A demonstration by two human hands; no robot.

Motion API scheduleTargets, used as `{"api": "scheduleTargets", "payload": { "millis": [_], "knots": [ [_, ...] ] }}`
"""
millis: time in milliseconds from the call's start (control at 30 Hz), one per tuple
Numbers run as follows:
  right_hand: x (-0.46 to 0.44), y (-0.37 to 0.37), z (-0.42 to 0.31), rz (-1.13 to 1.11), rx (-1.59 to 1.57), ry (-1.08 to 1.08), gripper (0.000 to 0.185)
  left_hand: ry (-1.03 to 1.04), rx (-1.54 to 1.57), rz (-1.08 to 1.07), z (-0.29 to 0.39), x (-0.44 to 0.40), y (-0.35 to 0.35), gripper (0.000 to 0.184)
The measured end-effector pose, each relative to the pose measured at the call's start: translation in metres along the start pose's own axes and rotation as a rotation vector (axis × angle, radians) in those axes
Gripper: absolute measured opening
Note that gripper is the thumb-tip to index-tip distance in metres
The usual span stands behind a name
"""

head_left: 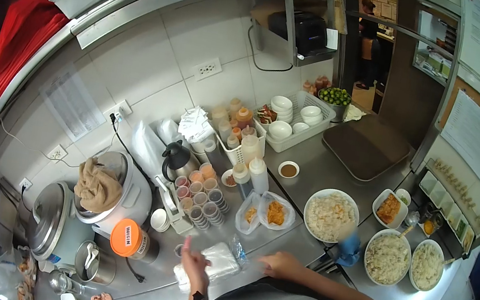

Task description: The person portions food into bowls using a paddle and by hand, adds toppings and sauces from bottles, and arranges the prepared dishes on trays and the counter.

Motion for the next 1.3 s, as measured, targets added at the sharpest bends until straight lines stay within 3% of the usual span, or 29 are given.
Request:
{"api": "scheduleTargets", "payload": {
  "millis": [67, 133, 233, 333, 400, 433, 467, 533, 633, 667, 733, 800, 867, 1067, 1133, 1233, 1300],
  "knots": [
    [0.006, -0.004, 0.003, -0.026, 0.029, 0.08, 0.033, -0.163, 0.012, -0.084, -0.015, 0.013, 0.028, 0.054],
    [0.011, -0.014, 0.01, -0.084, 0.035, 0.202, 0.033, -0.067, -0.071, -0.163, -0.001, 0.031, 0.052, 0.049],
    [0.018, -0.035, 0.002, 0.013, -0.169, 0.205, 0.028, 0.233, -0.403, -0.254, 0.029, 0.05, 0.075, 0.046],
    [0.022, -0.016, -0.003, -0.233, -0.157, -0.073, 0.021, 0.735, -0.739, -0.643, 0.025, 0.076, 0.117, 0.042],
    [0.027, -0.01, -0.004, -0.205, -0.325, 0.104, 0.02, 0.059, -0.728, -1.37, -0.025, 0.104, 0.142, 0.055],
    [0.024, -0.01, -0.006, -0.187, -0.406, 0.19, 0.02, -0.125, -0.694, -1.532, -0.041, 0.114, 0.14, 0.056],
    [0.02, -0.01, -0.011, -0.185, -0.456, 0.13, 0.02, -0.221, -0.592, -1.548, -0.052, 0.114, 0.135, 0.058],
    [0.011, -0.014, -0.029, -0.174, -0.559, 0.015, 0.018, -0.413, -0.371, -1.488, -0.073, 0.105, 0.122, 0.061],
    [0.004, -0.038, -0.07, -0.41, 0.058, -0.024, 0.019, -0.528, -0.054, -1.222, -0.095, 0.081, 0.105, 0.066],
    [-0.002, -0.036, -0.073, -0.411, 0.096, -0.009, 0.019, -0.511, 0.021, -1.113, -0.098, 0.07, 0.101, 0.067],
    [-0.011, -0.028, -0.078, -0.421, 0.164, 0.023, 0.019, -0.396, 0.084, -0.934, -0.099, 0.049, 0.094, 0.071],
    [-0.02, -0.021, -0.083, -0.474, 0.326, -0.078, 0.024, -0.212, 0.02, -0.799, -0.087, 0.032, 0.09, 0.074],
    [-0.024, -0.018, -0.087, -0.459, 0.414, -0.141, 0.03, -0.01, -0.098, -0.673, -0.064, 0.027, 0.091, 0.089],
    [-0.019, -0.029, -0.075, -0.266, 0.346, -0.147, 0.044, 0.798, -0.841, -0.458, 0.045, 0.058, 0.111, 0.102],
    [-0.009, -0.034, -0.063, -0.239, 0.268, -0.072, 0.05, 0.886, -0.906, -0.456, 0.052, 0.066, 0.123, 0.101],
    [0.008, -0.039, -0.049, -0.12, 0.282, -0.064, 0.038, 0.902, -0.96, -0.469, 0.051, 0.077, 0.131, 0.1],
    [0.005, -0.036, -0.042, -0.404, 0.213, 0.094, 0.035, 0.897, -0.961, -0.467, 0.049, 0.077, 0.132, 0.1]
  ]
}}
Point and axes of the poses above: each hand's wrist, its own x-axis away from the middle knuckle, its own y-axis out of the palm, z = x × y, the point moved 6 cm from there along -x, towards the middle knuckle, and after that the axes turned 3 degrees about -x, right-handed, at the moved point
